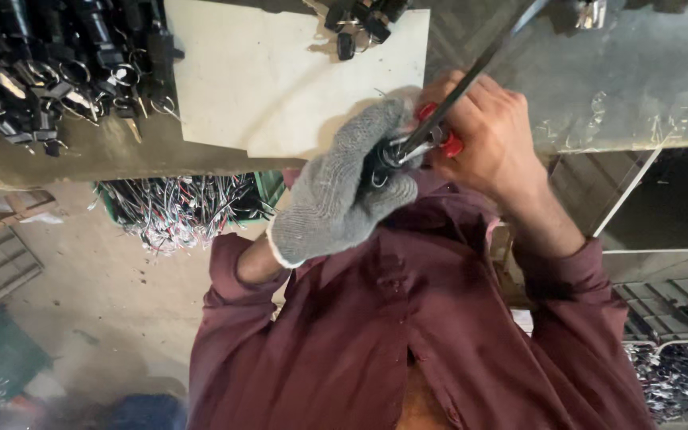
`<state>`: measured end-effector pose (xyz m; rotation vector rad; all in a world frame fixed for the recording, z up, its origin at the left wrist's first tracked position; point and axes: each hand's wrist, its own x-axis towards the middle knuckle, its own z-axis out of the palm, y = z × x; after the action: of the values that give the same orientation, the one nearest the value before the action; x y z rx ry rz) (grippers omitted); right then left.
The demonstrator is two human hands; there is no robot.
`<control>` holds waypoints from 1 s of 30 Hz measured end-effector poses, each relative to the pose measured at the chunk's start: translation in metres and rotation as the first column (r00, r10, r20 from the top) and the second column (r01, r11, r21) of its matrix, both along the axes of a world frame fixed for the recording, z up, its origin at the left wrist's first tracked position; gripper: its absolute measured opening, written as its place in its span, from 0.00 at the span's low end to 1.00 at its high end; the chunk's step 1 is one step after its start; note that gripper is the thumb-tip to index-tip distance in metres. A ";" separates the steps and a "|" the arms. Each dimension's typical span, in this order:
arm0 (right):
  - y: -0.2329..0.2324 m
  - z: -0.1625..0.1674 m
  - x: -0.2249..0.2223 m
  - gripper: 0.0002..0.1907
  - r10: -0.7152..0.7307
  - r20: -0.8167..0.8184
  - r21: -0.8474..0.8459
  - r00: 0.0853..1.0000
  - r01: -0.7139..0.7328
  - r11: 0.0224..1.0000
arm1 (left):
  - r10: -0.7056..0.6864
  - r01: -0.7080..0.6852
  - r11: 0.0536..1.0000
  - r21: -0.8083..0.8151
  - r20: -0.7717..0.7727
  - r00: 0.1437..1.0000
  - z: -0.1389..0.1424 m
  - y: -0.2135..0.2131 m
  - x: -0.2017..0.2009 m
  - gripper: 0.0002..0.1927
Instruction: The person holds a black cable over the workbench and uses pliers to cut and strip the outer insulation from its end, exposing inner colored wires. They repeatedly reposition the cable, pull off stripped insulation pieces, and set trimmed scraps on the bench.
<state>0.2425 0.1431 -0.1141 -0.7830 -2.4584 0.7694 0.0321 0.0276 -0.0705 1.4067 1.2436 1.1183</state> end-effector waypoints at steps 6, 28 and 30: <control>-0.015 -0.006 -0.002 0.17 -0.097 0.073 -0.066 0.993 0.102 0.993 | 0.112 -0.111 0.994 0.019 -0.314 0.943 -0.017 -0.001 0.019 0.33; -0.032 -0.014 -0.009 0.15 -0.207 -0.033 -0.038 0.978 0.205 0.978 | -0.081 0.085 0.996 0.016 -0.178 0.981 0.023 0.012 -0.003 0.30; -0.020 -0.023 -0.007 0.14 -0.074 -0.117 -0.009 0.990 0.074 0.997 | -0.183 0.189 0.980 -0.066 0.083 0.980 0.022 0.015 -0.011 0.29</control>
<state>0.2359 0.1229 -0.1372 -0.8026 -2.3116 0.7714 0.0215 0.0421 -0.0487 1.3814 1.0652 0.9790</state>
